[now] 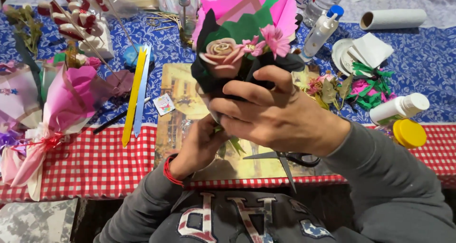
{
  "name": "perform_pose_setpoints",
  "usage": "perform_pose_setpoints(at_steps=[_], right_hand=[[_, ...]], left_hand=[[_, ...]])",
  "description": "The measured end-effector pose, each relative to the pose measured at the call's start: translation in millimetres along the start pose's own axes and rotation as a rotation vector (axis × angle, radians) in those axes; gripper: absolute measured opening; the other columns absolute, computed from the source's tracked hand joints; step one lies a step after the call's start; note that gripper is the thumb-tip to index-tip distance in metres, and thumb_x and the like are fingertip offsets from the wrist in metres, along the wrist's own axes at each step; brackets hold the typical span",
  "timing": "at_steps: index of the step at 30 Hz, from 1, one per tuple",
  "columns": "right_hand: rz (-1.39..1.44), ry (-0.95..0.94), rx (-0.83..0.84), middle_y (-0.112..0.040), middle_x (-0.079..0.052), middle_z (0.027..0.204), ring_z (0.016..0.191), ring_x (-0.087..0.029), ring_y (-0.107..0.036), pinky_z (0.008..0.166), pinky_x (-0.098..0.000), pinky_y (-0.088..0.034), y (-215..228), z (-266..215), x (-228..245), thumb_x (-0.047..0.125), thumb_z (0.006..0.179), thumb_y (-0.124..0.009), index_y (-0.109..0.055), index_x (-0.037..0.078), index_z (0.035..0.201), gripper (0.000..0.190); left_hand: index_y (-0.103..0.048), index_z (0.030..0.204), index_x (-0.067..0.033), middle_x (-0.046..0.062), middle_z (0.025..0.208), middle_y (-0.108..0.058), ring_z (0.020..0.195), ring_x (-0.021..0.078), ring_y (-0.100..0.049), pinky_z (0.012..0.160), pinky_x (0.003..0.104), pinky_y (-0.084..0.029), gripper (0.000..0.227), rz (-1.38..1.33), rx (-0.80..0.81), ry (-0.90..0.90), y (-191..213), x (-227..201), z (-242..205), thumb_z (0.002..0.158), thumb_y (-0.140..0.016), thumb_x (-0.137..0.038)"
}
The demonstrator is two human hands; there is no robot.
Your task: Decorating a small flower bouquet with ribbons and star-shaped confetti decorations.
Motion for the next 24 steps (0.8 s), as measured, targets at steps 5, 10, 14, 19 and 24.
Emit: perform_pose_setpoints(at_steps=[5,10,14,19,24], right_hand=[[0.095,-0.001,0.008,-0.066,0.007,0.111,0.127,-0.016,-0.053,0.111,-0.0427,-0.025,-8,11,-6,0.023,0.092,-0.069,-0.072,0.019,0.107,0.016],[0.183,-0.014,-0.015,-0.064,0.008,0.098,0.119,-0.016,-0.057,0.109,-0.0451,-0.025,-11,11,-17,0.021,0.092,-0.069,-0.069,0.02,0.098,0.006],[0.309,-0.018,-0.084,-0.064,0.008,0.104,0.118,-0.017,-0.057,0.109,-0.0451,-0.028,-16,5,-26,0.016,0.092,-0.071,-0.072,0.019,0.105,0.014],[0.368,-0.067,-0.115,-0.067,0.007,0.108,0.118,-0.021,-0.058,0.104,-0.0467,-0.03,-19,-1,-31,0.013,0.08,-0.073,-0.074,0.018,0.104,0.025],[0.155,-0.225,-0.301,-0.071,-0.003,0.116,0.114,-0.021,-0.057,0.103,-0.0433,-0.031,10,-2,-34,0.007,0.087,-0.08,-0.072,0.011,0.114,0.029]], left_hand=[[-0.06,0.128,0.0038,0.006,0.114,-0.069,0.104,0.0109,-0.06,0.088,0.028,-0.051,0.027,0.03,0.004,0.004,-3,-3,0,0.101,-0.063,0.001],[-0.054,0.133,0.0033,0.005,0.122,-0.067,0.116,0.013,-0.06,0.101,0.028,-0.048,0.035,-0.008,0.094,-0.082,-14,-39,0,0.099,-0.06,0.004],[-0.058,0.131,0.0031,0.007,0.123,-0.071,0.117,0.0131,-0.063,0.104,0.028,-0.049,0.03,-0.069,0.156,0.024,-14,-33,-3,0.101,-0.055,0.004],[-0.063,0.127,0.0055,0.009,0.116,-0.066,0.107,0.0127,-0.057,0.094,0.03,-0.049,0.023,0.008,0.102,0.059,-5,-12,-8,0.104,-0.06,0.005],[-0.058,0.132,0.0036,0.01,0.118,-0.072,0.112,0.0141,-0.066,0.101,0.03,-0.051,0.029,-0.141,0.037,0.044,-6,-11,-3,0.104,-0.058,-0.005]])
Point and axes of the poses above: each hand's wrist, its own z-axis towards the middle knuckle, its own y-axis out of the back of the hand, x = y × z, the point moved 8 cm from there along z, towards the middle knuckle
